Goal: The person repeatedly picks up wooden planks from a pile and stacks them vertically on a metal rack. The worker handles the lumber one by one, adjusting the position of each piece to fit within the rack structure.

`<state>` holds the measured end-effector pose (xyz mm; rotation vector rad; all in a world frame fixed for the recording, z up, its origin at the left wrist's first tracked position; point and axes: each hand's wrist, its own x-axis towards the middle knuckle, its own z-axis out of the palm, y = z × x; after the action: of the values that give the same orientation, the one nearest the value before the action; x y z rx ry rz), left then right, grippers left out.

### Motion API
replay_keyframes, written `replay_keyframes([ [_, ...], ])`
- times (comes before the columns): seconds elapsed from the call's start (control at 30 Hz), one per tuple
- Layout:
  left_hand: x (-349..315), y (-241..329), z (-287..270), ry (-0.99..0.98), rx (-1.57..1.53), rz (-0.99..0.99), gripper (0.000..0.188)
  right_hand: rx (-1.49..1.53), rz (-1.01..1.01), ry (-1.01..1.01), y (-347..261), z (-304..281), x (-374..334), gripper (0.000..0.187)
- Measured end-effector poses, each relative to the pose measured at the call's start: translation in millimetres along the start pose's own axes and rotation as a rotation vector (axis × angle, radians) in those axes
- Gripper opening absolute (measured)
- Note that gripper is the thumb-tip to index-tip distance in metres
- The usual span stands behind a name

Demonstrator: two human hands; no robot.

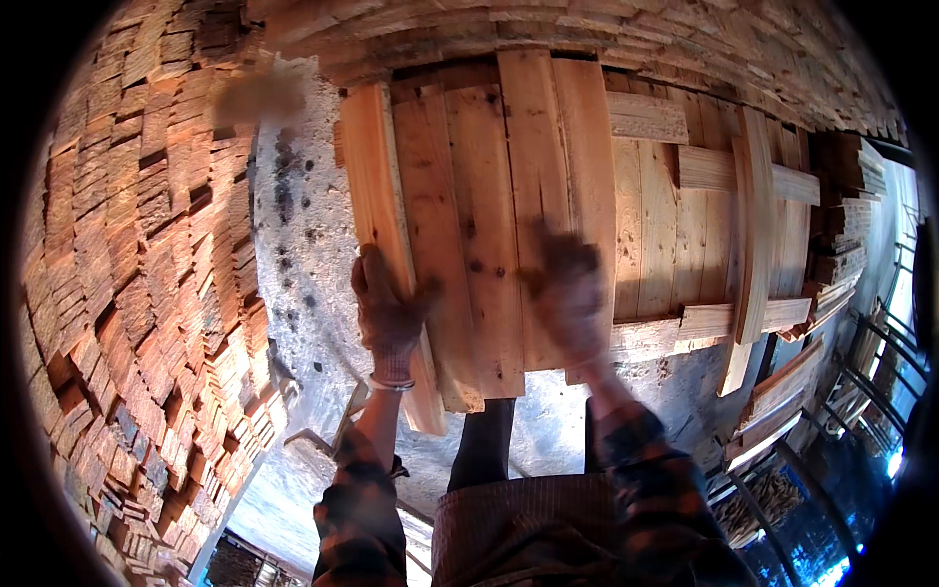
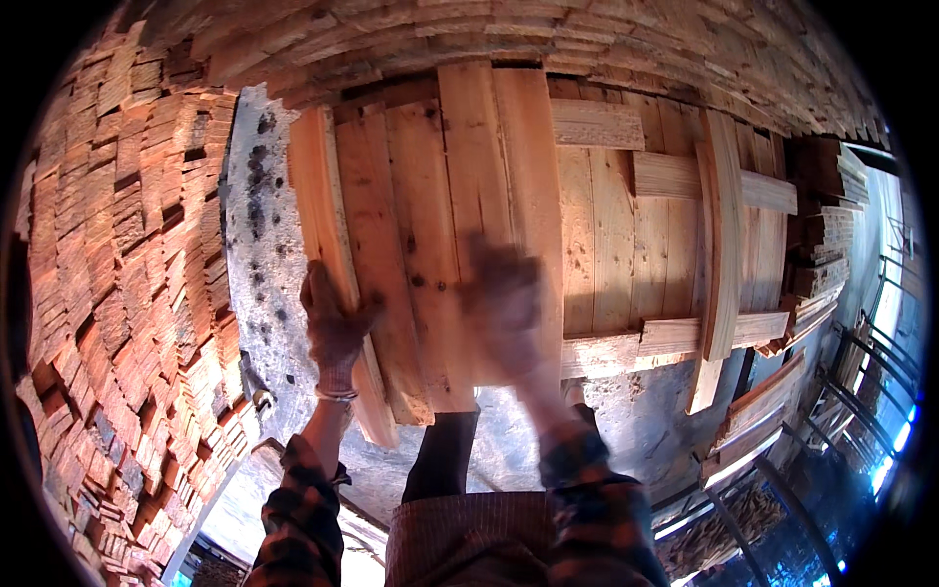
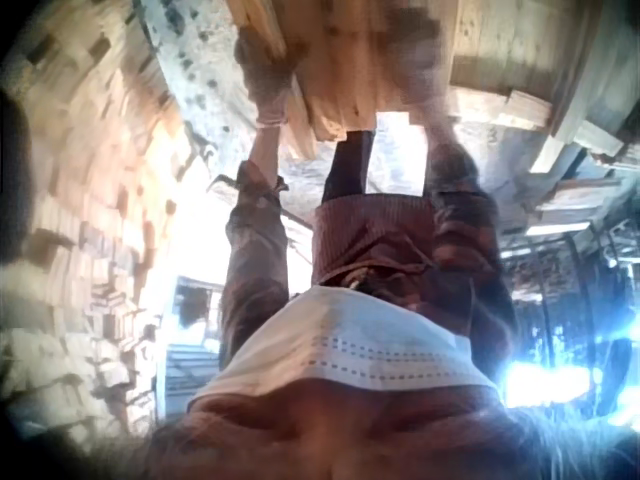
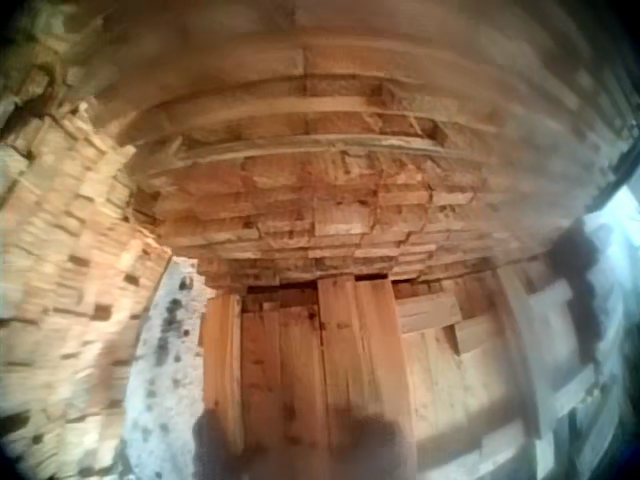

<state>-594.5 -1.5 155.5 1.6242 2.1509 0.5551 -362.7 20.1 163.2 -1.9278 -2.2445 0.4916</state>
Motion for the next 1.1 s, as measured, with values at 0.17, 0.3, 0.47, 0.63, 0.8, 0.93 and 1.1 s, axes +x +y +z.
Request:
replay_keyframes([
  [0.17,15,-20,-18,-0.048,-0.132,-0.153,0.094,0.157,0.196,0.172,-132,26,4,0.071],
  [0.3,10,-31,-24,-0.073,-0.430,-0.373,0.089,0.934,0.462,-0.018,-145,22,9,0.070],
  [0.47,6,7,-30,-0.128,-0.576,-0.373,0.078,1.263,0.257,-0.039,-68,18,16,0.055],
  [0.63,-26,32,-16,0.005,-0.075,0.074,0.070,1.308,0.489,-0.206,92,-44,-13,0.041],
  [0.8,-9,-38,13,0.353,-0.326,-0.300,0.064,1.114,0.569,0.055,212,-40,-3,0.036],
  [0.93,12,-80,19,0.085,-0.379,-0.387,0.035,1.190,0.570,0.098,179,-5,-8,0.046],
  [1.1,26,-61,31,0.181,-0.751,-0.569,0.035,1.280,0.533,0.115,190,3,-7,0.047],
])
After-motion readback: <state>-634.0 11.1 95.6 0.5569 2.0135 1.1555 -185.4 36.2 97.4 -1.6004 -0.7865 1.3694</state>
